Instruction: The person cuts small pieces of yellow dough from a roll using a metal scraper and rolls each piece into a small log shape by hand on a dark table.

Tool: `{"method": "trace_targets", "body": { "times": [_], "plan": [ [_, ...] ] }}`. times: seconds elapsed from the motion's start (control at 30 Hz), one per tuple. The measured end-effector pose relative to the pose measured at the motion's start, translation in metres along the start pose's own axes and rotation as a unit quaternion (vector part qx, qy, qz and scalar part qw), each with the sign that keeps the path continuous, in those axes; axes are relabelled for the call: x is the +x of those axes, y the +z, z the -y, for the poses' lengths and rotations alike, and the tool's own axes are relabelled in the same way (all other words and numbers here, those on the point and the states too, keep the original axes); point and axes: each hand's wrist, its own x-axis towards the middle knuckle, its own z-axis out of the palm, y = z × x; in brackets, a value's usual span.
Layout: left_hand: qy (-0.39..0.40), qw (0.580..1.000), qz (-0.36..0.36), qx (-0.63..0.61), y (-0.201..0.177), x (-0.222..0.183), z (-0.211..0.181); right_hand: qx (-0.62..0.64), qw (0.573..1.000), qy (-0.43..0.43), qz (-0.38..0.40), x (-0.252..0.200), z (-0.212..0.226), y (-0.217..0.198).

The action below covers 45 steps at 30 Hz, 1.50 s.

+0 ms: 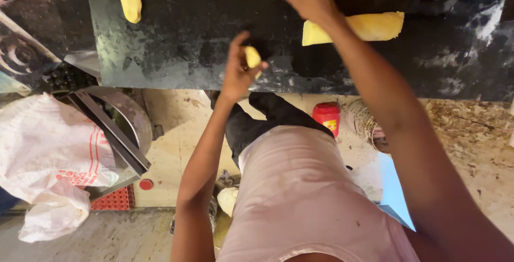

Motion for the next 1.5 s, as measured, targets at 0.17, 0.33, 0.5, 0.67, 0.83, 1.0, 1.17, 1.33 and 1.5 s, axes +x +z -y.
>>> {"method": "trace_targets", "body": {
  "times": [0.17, 0.33, 0.5, 0.67, 0.83, 1.0, 1.17, 1.33, 1.5],
  "plan": [
    [-0.019, 0.953, -0.134, -0.272, -0.024, 0.005, 0.001, 0.266, 0.95, 0.112, -0.123, -0.035, 0.066, 0.073],
    [0.018, 0.922, -0.205, -0.328, -0.036, 0.021, -0.002, 0.06, 0.993, 0.015, -0.099, -0.071, 0.089, 0.101],
    [0.037, 0.935, -0.179, -0.304, 0.004, 0.046, 0.02, -0.028, 0.999, 0.004, -0.036, -0.076, 0.085, 0.097],
    [0.024, 0.941, -0.196, -0.275, 0.009, 0.058, 0.023, -0.035, 0.978, 0.132, 0.159, -0.083, 0.097, 0.059],
    [0.001, 0.93, -0.18, -0.322, -0.007, 0.058, 0.011, 0.077, 0.97, 0.218, 0.069, -0.074, 0.088, -0.008],
    [-0.017, 0.961, -0.187, -0.201, -0.007, 0.045, 0.009, -0.188, 0.981, -0.026, -0.047, -0.055, 0.085, -0.009],
    [0.009, 0.97, -0.185, -0.154, -0.002, 0.041, 0.024, 0.001, 0.997, -0.072, 0.011, -0.076, 0.108, 0.055],
    [0.137, 0.943, -0.283, 0.105, -0.024, 0.03, 0.015, -0.042, 0.998, -0.056, 0.003, -0.068, 0.097, 0.079],
    [0.209, 0.937, -0.152, 0.234, -0.038, 0.025, 0.0, -0.061, 0.995, -0.074, 0.009, -0.074, 0.103, 0.078]
  ]
}}
